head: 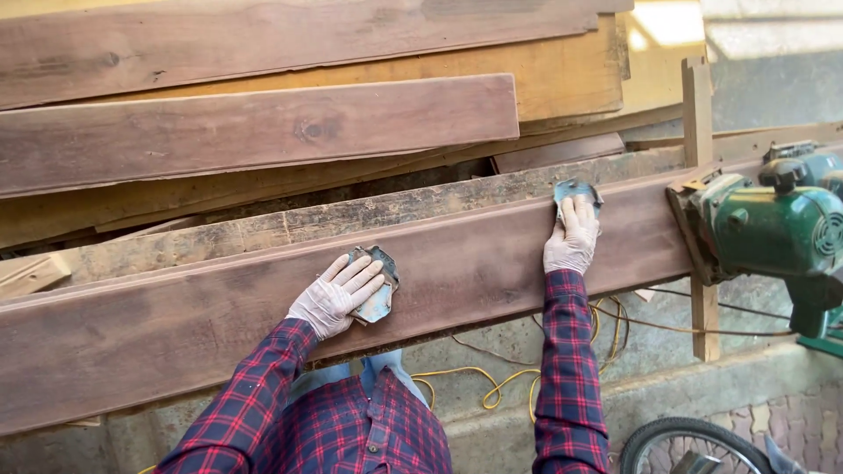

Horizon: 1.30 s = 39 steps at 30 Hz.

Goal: The person sands a long wooden plank using a green electric sander, then switches to manual sanding with sandpaper. The person moves along the plank, smoothing its surface.

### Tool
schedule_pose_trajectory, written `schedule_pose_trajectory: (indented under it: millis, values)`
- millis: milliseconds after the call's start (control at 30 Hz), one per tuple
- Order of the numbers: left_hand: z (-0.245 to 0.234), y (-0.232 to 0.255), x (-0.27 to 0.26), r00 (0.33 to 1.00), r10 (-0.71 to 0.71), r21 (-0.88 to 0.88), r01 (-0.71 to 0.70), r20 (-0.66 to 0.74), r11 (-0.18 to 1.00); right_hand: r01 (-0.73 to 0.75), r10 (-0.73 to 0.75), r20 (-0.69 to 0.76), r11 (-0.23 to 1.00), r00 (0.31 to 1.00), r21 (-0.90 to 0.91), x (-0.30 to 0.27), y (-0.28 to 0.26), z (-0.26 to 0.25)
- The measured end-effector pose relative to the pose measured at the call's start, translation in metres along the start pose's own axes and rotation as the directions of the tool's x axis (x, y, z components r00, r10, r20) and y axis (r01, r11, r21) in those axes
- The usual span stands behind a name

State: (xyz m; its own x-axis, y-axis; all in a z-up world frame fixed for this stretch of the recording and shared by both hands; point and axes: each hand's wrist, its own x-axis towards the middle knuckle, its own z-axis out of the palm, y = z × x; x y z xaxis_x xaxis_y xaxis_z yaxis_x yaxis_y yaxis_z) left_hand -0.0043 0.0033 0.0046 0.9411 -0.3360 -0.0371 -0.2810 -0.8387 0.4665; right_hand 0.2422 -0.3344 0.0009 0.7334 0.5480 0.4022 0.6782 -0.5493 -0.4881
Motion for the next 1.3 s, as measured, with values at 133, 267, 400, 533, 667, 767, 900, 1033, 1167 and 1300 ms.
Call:
schedule_pose_trajectory:
  millis: [133,267,400,533,667,767,900,1033,1167,1300]
  values:
    - [-0.007,0.002,0.006,0.996,-0.013,0.025,0.011,0.092,1.000,-0.219,0.219,-0.045,0.896,0.975,-0.387,-0.049,-0.070,0.055]
    - [0.000,0.003,0.004,1.000,-0.001,0.040,0.000,0.021,0.999,-0.393,0.576,0.590,0.818,0.566,-0.420,-0.008,-0.162,0.042]
    - [-0.004,0.006,0.006,1.000,0.008,0.003,-0.008,-0.004,1.000,-0.135,0.140,0.005,0.964,0.990,-0.228,-0.077,-0.017,0.023]
    - [-0.007,0.008,0.004,0.999,-0.009,0.080,0.006,0.042,0.997,-0.432,0.421,-0.128,0.789,0.898,-0.437,-0.089,0.025,0.006]
    - [0.000,0.006,0.003,0.999,-0.030,0.070,0.027,0.042,0.997,-0.198,0.186,-0.073,0.954,0.980,-0.224,-0.110,-0.109,0.077]
    - [-0.003,0.007,0.006,0.998,-0.017,0.118,0.010,0.065,0.993,-0.615,0.556,0.409,0.788,0.724,0.017,-0.096,-0.154,0.072]
    - [0.000,0.008,0.005,0.995,-0.036,0.129,0.024,0.095,0.991,-0.024,0.010,-0.096,0.990,0.995,-0.140,-0.115,-0.022,0.008]
    - [-0.002,0.008,0.005,0.997,-0.020,0.122,0.011,0.072,0.992,-0.509,0.433,-0.269,0.717,0.861,-0.476,-0.141,0.075,-0.023]
    - [0.000,0.007,0.005,0.998,-0.023,0.149,0.015,0.055,0.989,-0.323,0.546,-0.400,0.803,0.736,0.500,-0.134,-0.070,0.047]
    - [-0.011,0.011,0.005,0.990,-0.029,0.193,0.002,0.138,0.981,-0.349,0.380,0.114,0.910,0.918,-0.225,-0.151,-0.187,0.086]
